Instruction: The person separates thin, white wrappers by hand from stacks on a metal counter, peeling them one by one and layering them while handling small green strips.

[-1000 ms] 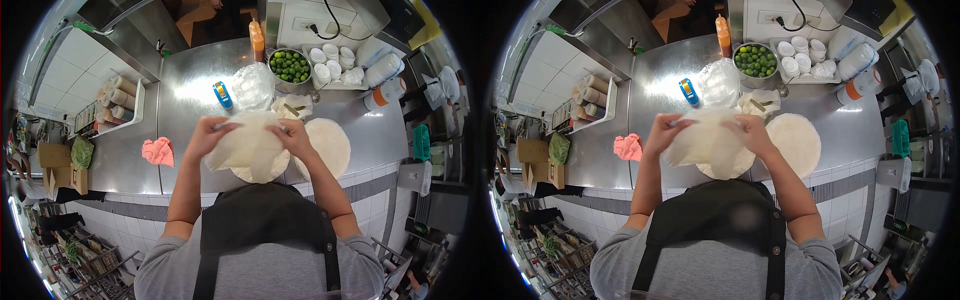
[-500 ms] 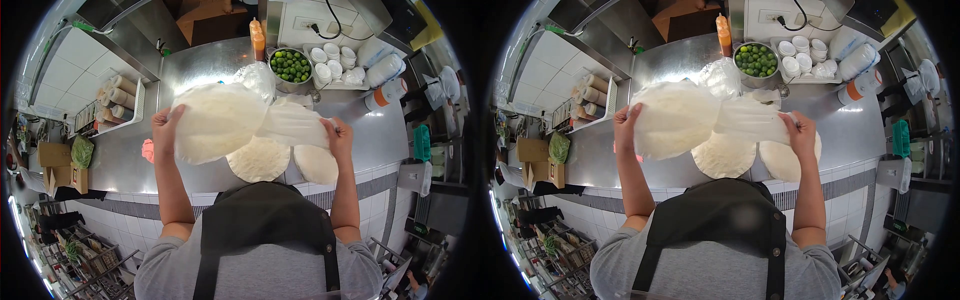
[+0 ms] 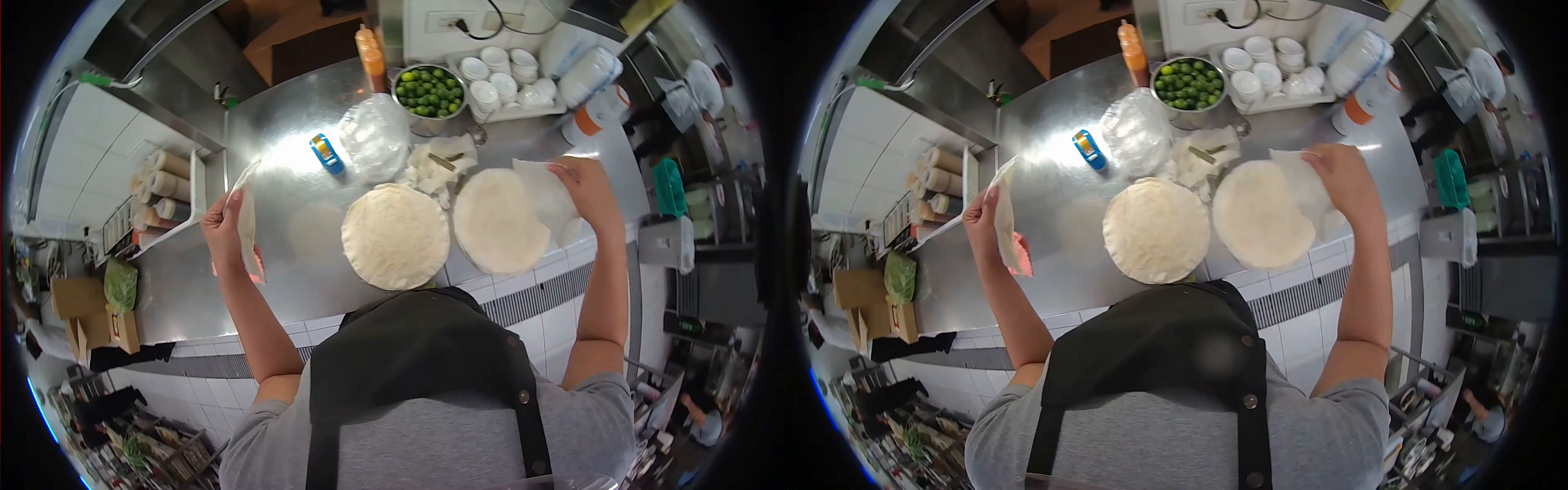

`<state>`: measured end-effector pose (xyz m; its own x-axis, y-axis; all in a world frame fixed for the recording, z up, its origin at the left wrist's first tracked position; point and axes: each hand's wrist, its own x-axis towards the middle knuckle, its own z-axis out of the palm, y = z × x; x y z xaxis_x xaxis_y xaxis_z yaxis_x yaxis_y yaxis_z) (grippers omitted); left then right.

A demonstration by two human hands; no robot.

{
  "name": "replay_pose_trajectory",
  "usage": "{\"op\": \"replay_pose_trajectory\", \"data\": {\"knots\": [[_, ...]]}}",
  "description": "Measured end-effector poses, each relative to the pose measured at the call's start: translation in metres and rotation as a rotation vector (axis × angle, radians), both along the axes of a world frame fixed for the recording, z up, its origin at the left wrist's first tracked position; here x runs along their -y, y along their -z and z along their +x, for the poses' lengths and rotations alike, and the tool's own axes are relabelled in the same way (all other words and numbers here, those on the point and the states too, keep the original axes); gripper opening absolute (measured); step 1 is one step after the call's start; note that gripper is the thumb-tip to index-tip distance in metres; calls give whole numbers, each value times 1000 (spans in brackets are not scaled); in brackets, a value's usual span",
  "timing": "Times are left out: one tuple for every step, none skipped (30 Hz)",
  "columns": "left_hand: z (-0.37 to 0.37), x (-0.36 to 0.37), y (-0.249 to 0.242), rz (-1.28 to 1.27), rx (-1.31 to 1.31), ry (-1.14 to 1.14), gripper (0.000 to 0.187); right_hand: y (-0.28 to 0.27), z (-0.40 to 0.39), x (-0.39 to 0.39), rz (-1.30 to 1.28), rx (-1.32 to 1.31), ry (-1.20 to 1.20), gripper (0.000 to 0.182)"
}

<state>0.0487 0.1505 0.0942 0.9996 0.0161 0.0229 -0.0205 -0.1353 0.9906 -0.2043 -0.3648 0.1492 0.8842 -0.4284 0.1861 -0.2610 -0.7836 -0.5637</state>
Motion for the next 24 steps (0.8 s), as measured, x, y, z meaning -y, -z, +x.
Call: {"op": "replay_pose_trajectory", "data": {"knots": [[-2, 5, 6, -8, -11, 22, 26, 1, 0, -1, -72, -112, -44, 29], [-4, 11, 12, -32, 7, 22, 25, 1, -1, -4, -141, -225, -91, 31], [-4, 16, 16, -55, 24, 20, 24, 1, -3, -7, -144, -235, -73, 31], [-3, 19, 21, -60, 15, 35, 24, 1, -4, -12, -22, -239, -45, 32], [-2, 20, 25, -61, 4, 67, 24, 1, -6, -15, 99, -239, -20, 32], [-1, 21, 29, -62, -5, 96, 24, -1, -7, -17, 96, -245, -11, 32], [-1, 25, 33, -64, -9, 100, 24, -4, -7, -19, 351, -220, 26, 34], [0, 28, 38, -42, 14, 111, 23, -5, -7, -21, 606, -190, 62, 35], [-1, 32, 39, -19, 39, 123, 23, -4, -7, -22, 607, -191, 67, 35], [-3, 35, 38, -19, 36, 128, 23, -4, -8, -22, 754, -70, 140, 36], [-5, 39, 37, -24, 1, 145, 23, -3, -10, -21, 896, 55, 214, 38], [-8, 43, 35, -30, -35, 161, 23, 6, -13, -15, 895, 54, 219, 38], [-10, 46, 35, -31, -37, 162, 23, 25, -18, -4, 904, 80, 307, 39], [-11, 48, 34, -18, -42, 188, 24, 47, -24, 5, 913, 107, 393, 40], [-12, 51, 34, -4, -45, 212, 25, 72, -29, 10, 913, 106, 393, 40], [-12, 53, 35, -4, -45, 210, 25, 102, -34, 16, 909, 102, 473, 42], [-12, 56, 37, 1, -41, 221, 25, 132, -40, 21, 904, 99, 554, 44], [-12, 58, 38, 6, -38, 234, 25, 164, -48, 28, 844, -40, 597, 44], [-12, 60, 38, 8, -37, 237, 25, 188, -55, 32, 782, -177, 638, 47], [-13, 63, 37, 9, -35, 247, 25, 199, -60, 27, 783, -175, 641, 47], [-13, 65, 36, 9, -33, 257, 26, 207, -66, 18, 716, -159, 604, 49], [-13, 67, 35, 7, -32, 258, 26, 208, -70, 8, 648, -143, 565, 54], [-12, 68, 33, 21, -39, 256, 26, 208, -72, 2, 647, -142, 564, 54], [-13, 69, 32, 38, -46, 255, 26, 202, -73, -7, 697, -25, 527, 61]]}}
